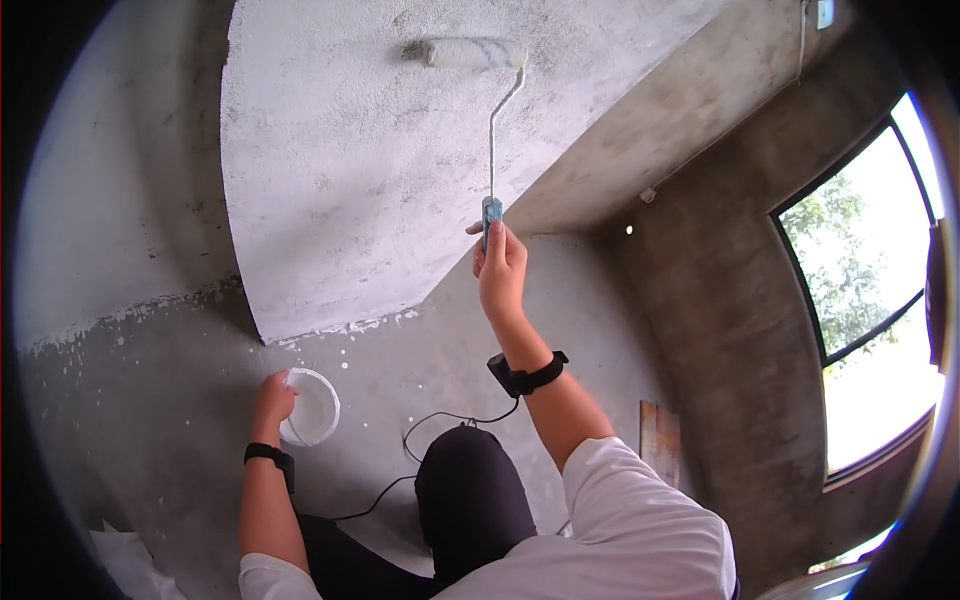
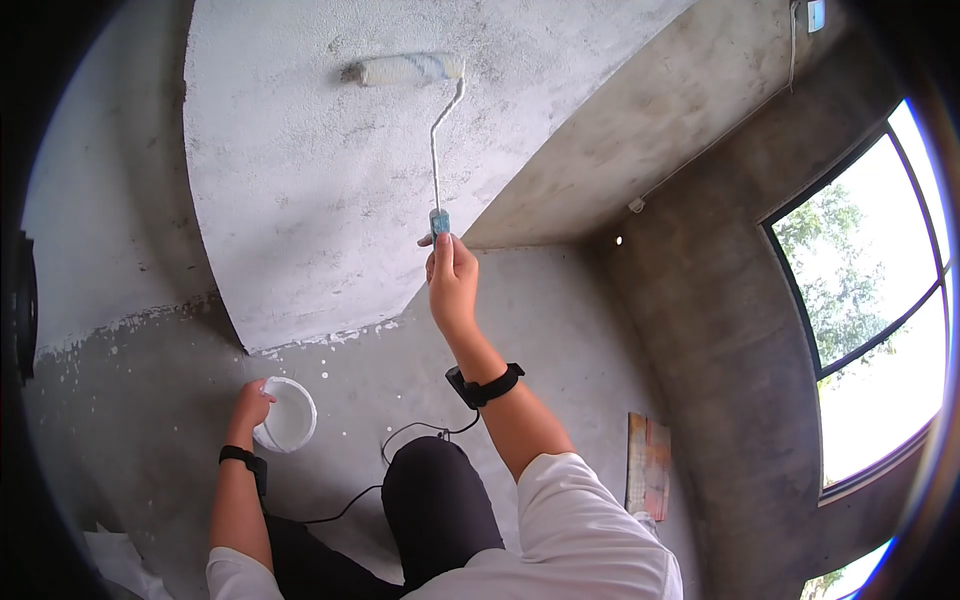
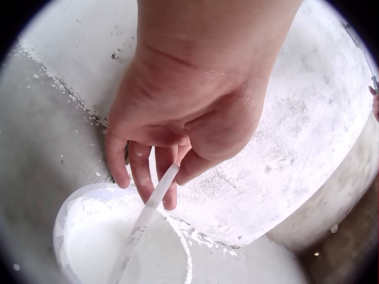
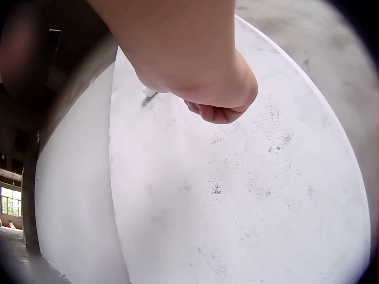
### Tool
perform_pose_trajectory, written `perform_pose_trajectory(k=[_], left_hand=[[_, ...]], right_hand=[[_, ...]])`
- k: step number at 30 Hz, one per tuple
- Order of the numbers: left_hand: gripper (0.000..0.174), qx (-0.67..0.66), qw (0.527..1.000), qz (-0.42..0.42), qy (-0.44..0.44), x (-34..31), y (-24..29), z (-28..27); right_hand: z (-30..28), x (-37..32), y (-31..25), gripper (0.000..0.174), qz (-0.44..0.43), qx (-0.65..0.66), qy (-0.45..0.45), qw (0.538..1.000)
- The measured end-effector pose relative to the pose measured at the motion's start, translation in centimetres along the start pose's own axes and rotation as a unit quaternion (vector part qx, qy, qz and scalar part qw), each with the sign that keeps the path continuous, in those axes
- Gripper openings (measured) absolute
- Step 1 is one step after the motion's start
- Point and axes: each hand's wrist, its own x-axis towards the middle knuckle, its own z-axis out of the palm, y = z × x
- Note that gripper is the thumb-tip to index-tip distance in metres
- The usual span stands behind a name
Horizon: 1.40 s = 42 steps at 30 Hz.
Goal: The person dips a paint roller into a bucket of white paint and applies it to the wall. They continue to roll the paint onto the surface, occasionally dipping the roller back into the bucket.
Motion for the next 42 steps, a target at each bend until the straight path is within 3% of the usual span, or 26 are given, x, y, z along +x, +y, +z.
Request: perform_pose_trajectory(k=[6,12,15,19,31,42], left_hand=[[0.041,-0.011,1.000,0.001,-0.004,0.1,-0.2,0.1],[0.039,-0.008,0.999,0.016,0.036,1.8,-2.6,1.8],[0.041,0.017,1.000,0.014,-0.002,0.1,0.7,0.0],[0.041,-0.008,1.000,0.005,0.005,0.3,0.1,0.4],[0.040,0.037,0.999,0.022,0.007,-0.7,1.8,-0.5],[0.042,0.063,0.998,0.017,0.000,-0.9,1.3,-0.4]], right_hand=[[-0.6,-1.2,1.1,0.046,0.015,0.001,0.011,1.000],[-0.5,0.5,-5.7,0.045,-0.013,0.071,0.032,0.997],[-0.8,2.5,-8.3,0.047,-0.031,0.099,0.044,0.994],[-1.7,3.9,-9.2,0.048,-0.038,0.092,0.059,0.993],[-3.5,1.1,-1.7,0.047,0.017,-0.011,0.081,0.997],[-6.2,-2.0,2.6,0.042,0.089,0.007,0.072,0.993]])
